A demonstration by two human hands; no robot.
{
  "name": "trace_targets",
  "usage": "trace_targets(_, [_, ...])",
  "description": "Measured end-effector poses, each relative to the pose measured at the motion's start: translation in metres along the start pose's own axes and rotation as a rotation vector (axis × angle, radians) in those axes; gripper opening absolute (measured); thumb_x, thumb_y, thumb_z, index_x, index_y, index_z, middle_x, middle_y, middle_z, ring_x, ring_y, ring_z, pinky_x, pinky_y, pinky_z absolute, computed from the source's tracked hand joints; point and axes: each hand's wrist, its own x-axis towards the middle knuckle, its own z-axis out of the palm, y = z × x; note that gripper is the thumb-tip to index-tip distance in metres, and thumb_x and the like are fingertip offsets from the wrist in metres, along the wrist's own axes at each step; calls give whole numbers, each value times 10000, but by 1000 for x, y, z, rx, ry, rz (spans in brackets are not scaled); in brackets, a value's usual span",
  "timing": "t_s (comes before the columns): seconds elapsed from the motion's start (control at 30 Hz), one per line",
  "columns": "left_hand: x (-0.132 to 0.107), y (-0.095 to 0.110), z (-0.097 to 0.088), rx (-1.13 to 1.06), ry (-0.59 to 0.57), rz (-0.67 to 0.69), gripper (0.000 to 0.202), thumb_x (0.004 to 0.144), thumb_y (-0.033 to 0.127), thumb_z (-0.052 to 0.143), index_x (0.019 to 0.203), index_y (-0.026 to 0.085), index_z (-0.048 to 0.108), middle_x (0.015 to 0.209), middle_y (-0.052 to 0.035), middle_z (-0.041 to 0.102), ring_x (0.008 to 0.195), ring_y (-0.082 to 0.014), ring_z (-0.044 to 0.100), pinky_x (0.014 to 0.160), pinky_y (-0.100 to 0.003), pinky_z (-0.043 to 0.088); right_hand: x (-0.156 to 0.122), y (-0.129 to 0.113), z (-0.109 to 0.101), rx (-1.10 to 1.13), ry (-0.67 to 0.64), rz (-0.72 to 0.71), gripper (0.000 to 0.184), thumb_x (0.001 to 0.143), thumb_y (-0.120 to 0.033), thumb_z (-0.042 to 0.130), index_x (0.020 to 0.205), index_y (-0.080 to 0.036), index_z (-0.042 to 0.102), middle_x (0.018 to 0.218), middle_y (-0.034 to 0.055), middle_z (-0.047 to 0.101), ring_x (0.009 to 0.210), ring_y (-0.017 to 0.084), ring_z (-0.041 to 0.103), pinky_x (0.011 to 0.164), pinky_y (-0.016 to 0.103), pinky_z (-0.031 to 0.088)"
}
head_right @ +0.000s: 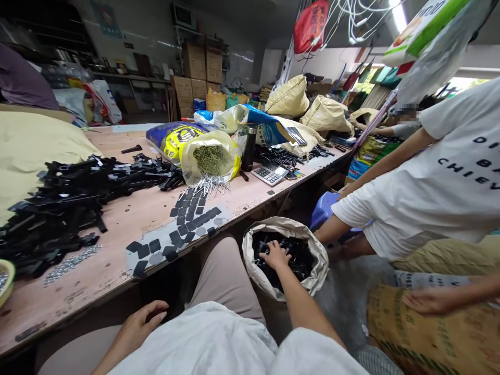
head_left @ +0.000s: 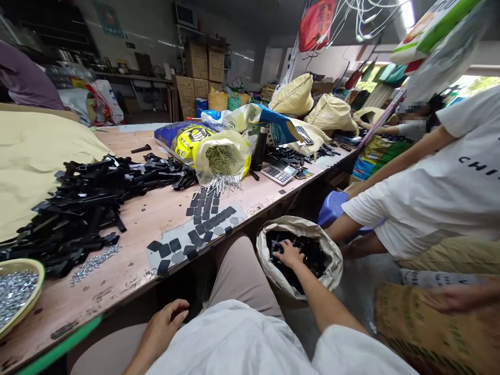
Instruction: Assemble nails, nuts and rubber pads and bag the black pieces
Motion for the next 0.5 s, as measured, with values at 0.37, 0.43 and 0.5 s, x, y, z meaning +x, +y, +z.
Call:
trace_targets(0.37, [-3, 3, 0, 15, 1, 19, 302, 760, 450, 524, 904, 271, 720, 998, -31, 773, 939, -263, 714, 833, -331, 536, -26, 1, 22, -76, 3, -254, 643, 892, -395, 597, 1502, -387, 394, 1640, 14, 208, 1455, 373, 240, 1133, 601, 220])
trace_targets(0.43, [-2, 1, 0, 5, 10, -6, 309, 761, 448, 522, 913, 264, 718, 999, -38, 771, 933, -266, 717, 836, -338, 541, -18, -1, 13, -63, 27, -279, 593, 868, -416, 632, 1440, -417, 475, 1609, -19, 283, 1415, 337, 323, 1125, 544, 269])
trace_targets(0.5, [2, -4, 1, -15, 65, -67, 342, 770, 447, 512, 965, 250, 713, 1039, -59, 767, 991, -279, 712, 880, -354, 540, -8, 4, -3, -41, 112, -249, 551, 892, -432, 608, 1430, -395, 491, 1592, -18, 307, 1368, 286, 380, 1114, 459, 304])
